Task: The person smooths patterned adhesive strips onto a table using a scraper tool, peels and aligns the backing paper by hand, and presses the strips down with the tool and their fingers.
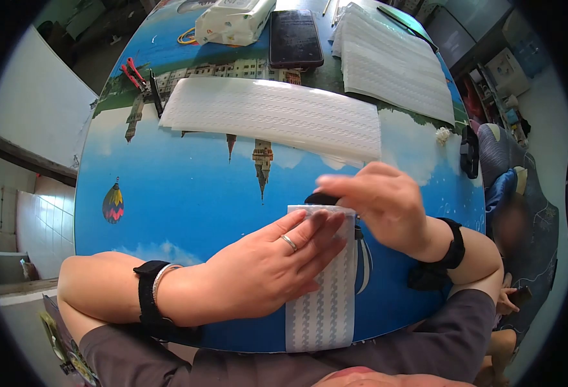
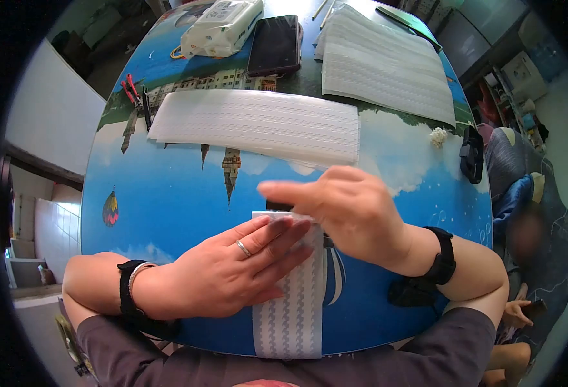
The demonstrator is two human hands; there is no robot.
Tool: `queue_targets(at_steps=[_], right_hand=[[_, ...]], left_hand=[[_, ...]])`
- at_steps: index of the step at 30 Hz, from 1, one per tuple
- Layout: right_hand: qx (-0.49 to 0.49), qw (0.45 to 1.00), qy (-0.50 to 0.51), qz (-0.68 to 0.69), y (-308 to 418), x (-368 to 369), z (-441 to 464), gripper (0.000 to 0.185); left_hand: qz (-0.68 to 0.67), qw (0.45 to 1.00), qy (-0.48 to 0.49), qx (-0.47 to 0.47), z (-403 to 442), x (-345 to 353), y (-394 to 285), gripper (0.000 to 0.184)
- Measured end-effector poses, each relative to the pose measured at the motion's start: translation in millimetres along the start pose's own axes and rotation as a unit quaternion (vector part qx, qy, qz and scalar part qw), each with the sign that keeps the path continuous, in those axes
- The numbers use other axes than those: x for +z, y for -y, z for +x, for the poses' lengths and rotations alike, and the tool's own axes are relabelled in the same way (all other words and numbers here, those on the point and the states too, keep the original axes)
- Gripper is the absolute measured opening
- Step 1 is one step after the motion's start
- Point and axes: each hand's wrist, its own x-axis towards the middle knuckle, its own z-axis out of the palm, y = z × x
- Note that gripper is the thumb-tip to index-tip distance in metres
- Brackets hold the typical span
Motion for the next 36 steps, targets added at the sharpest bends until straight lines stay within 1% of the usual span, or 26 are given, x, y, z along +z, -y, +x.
queue_targets(at_steps=[1, 2, 5, 8, 11, 12, 15, 17, 19, 21, 25, 28, 34, 36], right_hand=[[-0.016, 0.999, 0.036, -0.015, 1, -1, 0, 0.049], [-0.048, 0.996, 0.051, -0.063, 2, -4, 2, 0.050], [-0.069, 0.990, 0.061, -0.102, 7, -6, 3, 0.049], [0.057, 0.998, -0.014, 0.035, -1, 2, -2, 0.051], [-0.020, 0.999, 0.026, -0.016, 1, 0, -2, 0.051], [-0.038, 0.997, 0.040, -0.048, 1, -2, -1, 0.054], [-0.002, 0.998, 0.060, -0.024, 3, -7, 2, 0.052], [0.027, 0.999, -0.008, 0.017, -2, -1, 1, 0.051], [0.032, 0.998, -0.035, 0.041, -3, 2, 0, 0.051], [0.009, 0.999, -0.023, 0.048, -1, 1, 2, 0.050], [-0.008, 1.000, -0.005, 0.027, -3, 1, 0, 0.048], [-0.027, 1.000, -0.012, 0.001, -1, 3, 1, 0.048], [-0.061, 0.997, 0.010, -0.048, 1, 2, 2, 0.051], [-0.083, 0.993, 0.047, -0.076, 5, -1, 5, 0.051]], left_hand=[[-0.004, 1.000, 0.002, -0.002, 1, -2, 0, 0.072], [-0.007, 1.000, 0.005, -0.003, 1, -3, 0, 0.072], [-0.003, 1.000, 0.014, -0.006, 1, -4, -1, 0.072], [-0.007, 1.000, 0.018, -0.004, 2, -2, -1, 0.071], [-0.016, 1.000, 0.004, -0.007, 1, -2, -1, 0.070], [-0.014, 1.000, 0.006, -0.008, 1, -2, -1, 0.070], [0.001, 1.000, 0.017, -0.008, 1, -3, -1, 0.069], [0.015, 0.999, 0.030, -0.005, 0, -1, -1, 0.069], [0.030, 0.999, 0.022, -0.003, 0, -2, -1, 0.069], [0.037, 0.999, 0.018, -0.002, 0, -3, -1, 0.068], [0.037, 0.999, 0.025, 0.004, 2, -6, 1, 0.068], [0.038, 0.999, 0.023, 0.005, 2, -7, 1, 0.068], [0.047, 0.999, 0.021, -0.001, 1, 0, -2, 0.069], [0.048, 0.999, 0.026, 0.000, 1, -1, -2, 0.070]])
